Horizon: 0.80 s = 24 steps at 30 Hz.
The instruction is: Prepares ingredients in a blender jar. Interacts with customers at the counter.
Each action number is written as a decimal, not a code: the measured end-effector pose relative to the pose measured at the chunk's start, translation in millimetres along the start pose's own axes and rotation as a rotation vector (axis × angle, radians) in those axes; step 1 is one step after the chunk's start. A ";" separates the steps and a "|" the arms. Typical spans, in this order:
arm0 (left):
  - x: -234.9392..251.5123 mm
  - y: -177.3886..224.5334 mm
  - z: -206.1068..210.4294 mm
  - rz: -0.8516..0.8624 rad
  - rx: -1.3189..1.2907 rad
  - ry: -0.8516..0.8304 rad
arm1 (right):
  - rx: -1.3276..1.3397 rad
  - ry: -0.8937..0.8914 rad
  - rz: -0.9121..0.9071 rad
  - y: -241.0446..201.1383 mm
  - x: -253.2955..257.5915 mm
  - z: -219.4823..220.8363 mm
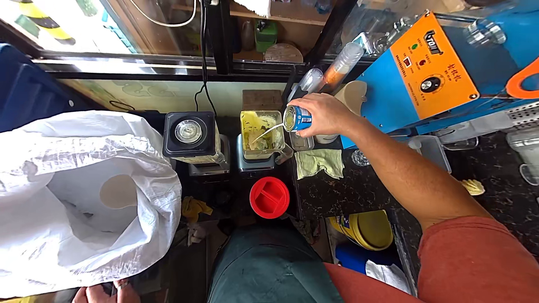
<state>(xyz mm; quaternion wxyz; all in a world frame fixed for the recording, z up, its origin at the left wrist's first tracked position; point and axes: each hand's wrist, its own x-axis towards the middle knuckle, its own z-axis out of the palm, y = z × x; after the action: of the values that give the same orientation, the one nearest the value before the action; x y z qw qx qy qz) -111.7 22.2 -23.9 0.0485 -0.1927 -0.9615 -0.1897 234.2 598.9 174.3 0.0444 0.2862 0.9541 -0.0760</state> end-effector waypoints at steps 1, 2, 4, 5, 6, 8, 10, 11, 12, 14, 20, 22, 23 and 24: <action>0.1 -0.1 -0.4 -0.005 -0.003 -0.002 | -0.001 -0.003 0.000 -0.1 1.9 1.0; 0.3 -0.2 -0.7 -0.008 -0.008 -0.001 | 0.001 -0.007 -0.002 -0.3 3.6 1.7; 0.3 -1.4 0.0 0.000 -0.006 0.001 | 0.004 -0.017 -0.006 -0.7 6.2 2.3; 0.0 -1.8 0.6 0.005 -0.004 0.004 | 0.001 -0.021 -0.007 -0.6 7.2 2.6; -0.2 -1.4 0.4 0.003 -0.005 0.006 | -0.003 -0.019 -0.013 -0.6 8.0 3.0; -1.2 0.6 -1.1 -0.003 -0.015 0.006 | 0.003 -0.005 -0.024 -1.1 9.1 3.4; -1.9 1.4 -1.5 0.002 -0.014 0.022 | 0.003 -0.008 -0.022 -1.7 9.6 2.5; -1.8 1.8 -2.0 0.006 -0.010 0.023 | 0.009 -0.002 -0.021 -1.8 9.7 2.6; -1.9 2.5 -2.3 0.009 -0.012 0.023 | 0.017 -0.001 -0.020 -1.6 9.7 2.7; -1.9 4.8 -3.5 0.009 -0.023 0.014 | 0.033 -0.009 -0.016 -0.7 9.7 2.7; -1.8 7.7 -5.9 0.003 -0.005 0.013 | 0.412 0.078 0.076 6.8 -0.7 17.5; -2.0 5.8 -6.1 0.005 -0.019 0.015 | 0.621 0.183 0.124 11.0 -10.7 32.2; -2.2 2.9 -4.7 0.010 -0.027 0.020 | 0.713 0.241 0.141 13.0 -16.6 41.4; -2.7 0.1 -1.6 0.015 -0.034 0.023 | 0.788 0.304 0.154 14.8 -24.7 50.7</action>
<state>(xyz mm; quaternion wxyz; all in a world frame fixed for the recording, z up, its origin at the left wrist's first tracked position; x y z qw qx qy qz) -109.2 20.7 -22.9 0.0579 -0.1986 -0.9560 -0.2080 265.0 589.1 125.7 -0.2041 0.3595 0.8237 -0.3881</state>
